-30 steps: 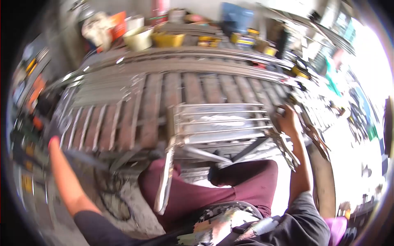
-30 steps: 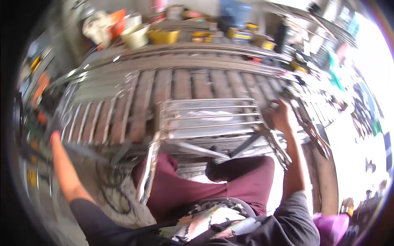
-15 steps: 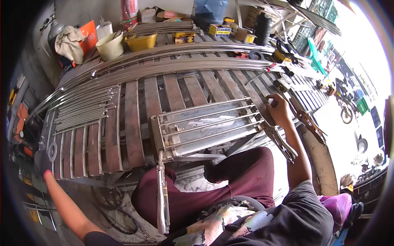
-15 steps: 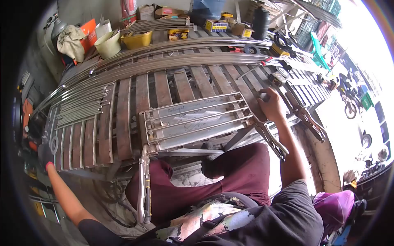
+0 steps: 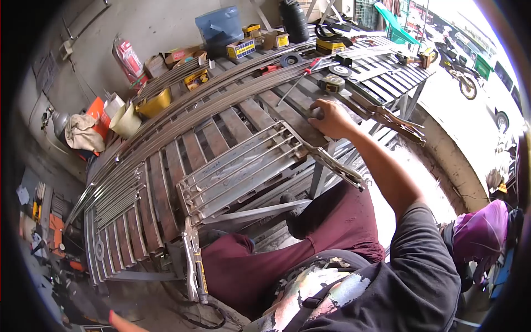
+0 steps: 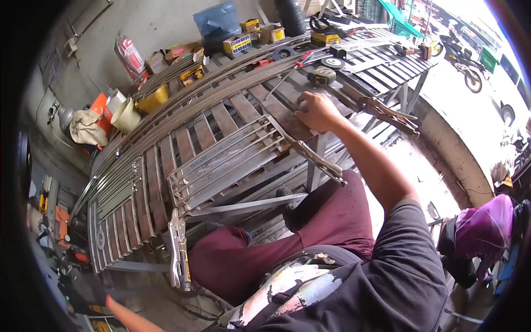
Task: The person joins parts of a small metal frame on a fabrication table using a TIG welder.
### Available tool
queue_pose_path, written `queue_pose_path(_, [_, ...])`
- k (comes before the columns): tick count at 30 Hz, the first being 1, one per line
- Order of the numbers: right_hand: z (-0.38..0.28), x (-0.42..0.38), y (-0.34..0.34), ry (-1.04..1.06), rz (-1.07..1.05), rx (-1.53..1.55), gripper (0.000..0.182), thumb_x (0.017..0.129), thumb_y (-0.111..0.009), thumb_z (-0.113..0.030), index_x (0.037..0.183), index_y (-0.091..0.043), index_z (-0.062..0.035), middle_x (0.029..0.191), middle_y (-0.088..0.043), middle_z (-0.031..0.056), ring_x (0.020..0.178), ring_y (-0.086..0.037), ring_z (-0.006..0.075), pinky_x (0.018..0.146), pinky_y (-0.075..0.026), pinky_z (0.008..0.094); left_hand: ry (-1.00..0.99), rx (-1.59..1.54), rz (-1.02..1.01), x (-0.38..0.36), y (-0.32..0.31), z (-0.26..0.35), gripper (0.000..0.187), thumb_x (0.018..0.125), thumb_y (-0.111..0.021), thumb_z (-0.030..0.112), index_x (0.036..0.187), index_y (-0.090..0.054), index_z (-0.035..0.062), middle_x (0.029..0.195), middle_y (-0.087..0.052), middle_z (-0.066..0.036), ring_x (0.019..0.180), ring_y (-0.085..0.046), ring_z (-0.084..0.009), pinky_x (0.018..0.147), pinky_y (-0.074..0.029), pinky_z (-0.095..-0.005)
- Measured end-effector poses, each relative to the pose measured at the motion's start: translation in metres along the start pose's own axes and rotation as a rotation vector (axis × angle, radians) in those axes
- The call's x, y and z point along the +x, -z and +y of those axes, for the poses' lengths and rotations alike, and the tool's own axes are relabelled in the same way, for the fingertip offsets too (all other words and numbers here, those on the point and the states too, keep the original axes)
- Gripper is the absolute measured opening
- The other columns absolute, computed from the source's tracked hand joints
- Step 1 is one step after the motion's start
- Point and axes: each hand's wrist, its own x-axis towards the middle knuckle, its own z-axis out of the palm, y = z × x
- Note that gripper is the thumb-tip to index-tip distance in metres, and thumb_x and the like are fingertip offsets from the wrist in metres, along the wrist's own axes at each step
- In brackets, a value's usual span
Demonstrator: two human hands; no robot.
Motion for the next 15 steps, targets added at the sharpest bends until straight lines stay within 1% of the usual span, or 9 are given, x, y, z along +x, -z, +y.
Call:
queue_pose_path(2, [0.017,0.011,0.020,0.155,-0.197,0.053,0.050,0.099,-0.078,-0.041,0.133,-0.075,-0.0045,0.109,-0.080,0.0226,0.106,-0.078,0.0377,0.095,-0.061,0.0449,-0.112,0.405,-0.086,-0.009,0.042,-0.056,0.046,0.119,-0.050,0.028,0.156,-0.064,0.0058,0.147,-0.071,-0.018,0.130,-0.071,-0.0284,0.108,-0.055,-0.0412])
queue_pose_path(3, [0.007,0.009,0.037,0.072,-0.238,0.084,0.052,0.100,-0.077,-0.043,0.133,-0.074,-0.0019,0.110,-0.080,0.0231,0.105,-0.078,0.0374,0.093,-0.062,0.0442,-0.175,0.607,-0.125,-0.011,0.064,-0.082,0.046,0.119,-0.049,0.028,0.155,-0.065,0.0054,0.147,-0.071,-0.018,0.131,-0.070,-0.0288,0.110,-0.055,-0.0411])
queue_pose_path(4, [-0.005,0.008,0.054,-0.005,-0.280,0.114,0.055,0.102,-0.076,-0.045,0.132,-0.074,0.0006,0.112,-0.080,0.0235,0.105,-0.078,0.0371,0.092,-0.062,0.0435,-0.116,0.506,-0.115,-0.010,0.097,-0.101,0.046,0.119,-0.048,0.028,0.156,-0.065,0.0050,0.144,-0.072,-0.018,0.130,-0.070,-0.0287,0.110,-0.054,-0.0411])
queue_pose_path(5, [0.011,0.016,0.057,0.185,-0.164,0.074,0.057,0.103,-0.075,-0.046,0.132,-0.073,0.0038,0.117,-0.079,0.0243,0.108,-0.078,0.0359,0.095,-0.061,0.0433,-0.023,0.239,-0.092,0.016,0.160,-0.090,0.047,0.119,-0.047,0.028,0.156,-0.065,0.0047,0.142,-0.072,-0.018,0.130,-0.069,-0.0286,0.110,-0.054,-0.0410])
queue_pose_path(8, [-0.050,-0.009,0.095,0.344,-0.043,0.075,0.050,0.105,-0.077,-0.033,0.144,-0.069,-0.0037,0.133,-0.077,0.0206,0.112,-0.077,0.0306,0.101,-0.061,0.0405,0.152,-0.422,-0.088,0.094,0.328,-0.035,0.049,0.119,-0.044,0.028,0.156,-0.064,0.0036,0.135,-0.072,-0.017,0.127,-0.068,-0.0284,0.110,-0.053,-0.0408])
queue_pose_path(9, [-0.088,-0.033,0.115,0.392,-0.112,0.187,0.050,0.106,-0.077,-0.033,0.145,-0.069,-0.0037,0.134,-0.077,0.0203,0.116,-0.077,0.0310,0.103,-0.061,0.0413,0.164,-0.514,-0.096,0.108,0.362,-0.019,0.050,0.118,-0.043,0.027,0.157,-0.064,0.0034,0.133,-0.072,-0.016,0.125,-0.068,-0.0284,0.109,-0.053,-0.0407])
queue_pose_path(11, [-0.147,-0.080,0.129,0.595,-0.169,0.376,0.049,0.109,-0.073,-0.035,0.143,-0.068,-0.0008,0.136,-0.076,0.0222,0.123,-0.075,0.0347,0.108,-0.059,0.0444,0.479,-1.189,-0.109,0.118,0.376,-0.001,0.049,0.117,-0.044,0.027,0.152,-0.066,0.0007,0.126,-0.071,-0.016,0.119,-0.068,-0.0267,0.105,-0.054,-0.0417])
queue_pose_path(13, [-0.179,-0.115,0.122,0.843,-0.156,0.531,0.055,0.111,-0.069,-0.038,0.145,-0.064,0.0040,0.137,-0.074,0.0258,0.127,-0.073,0.0390,0.111,-0.057,0.0478,0.844,-1.764,-0.086,0.156,0.413,0.063,0.046,0.116,-0.047,0.026,0.143,-0.068,-0.0031,0.119,-0.071,-0.016,0.112,-0.067,-0.0227,0.099,-0.055,-0.0413])
queue_pose_path(15, [-0.204,-0.144,0.124,0.924,-0.244,0.740,0.065,0.113,-0.066,-0.040,0.155,-0.051,0.0074,0.138,-0.072,0.0296,0.128,-0.072,0.0416,0.112,-0.056,0.0492,0.712,-1.773,-0.040,0.202,0.499,0.150,0.042,0.115,-0.050,0.026,0.140,-0.066,-0.0042,0.117,-0.070,-0.016,0.106,-0.066,-0.0182,0.096,-0.056,-0.0386])
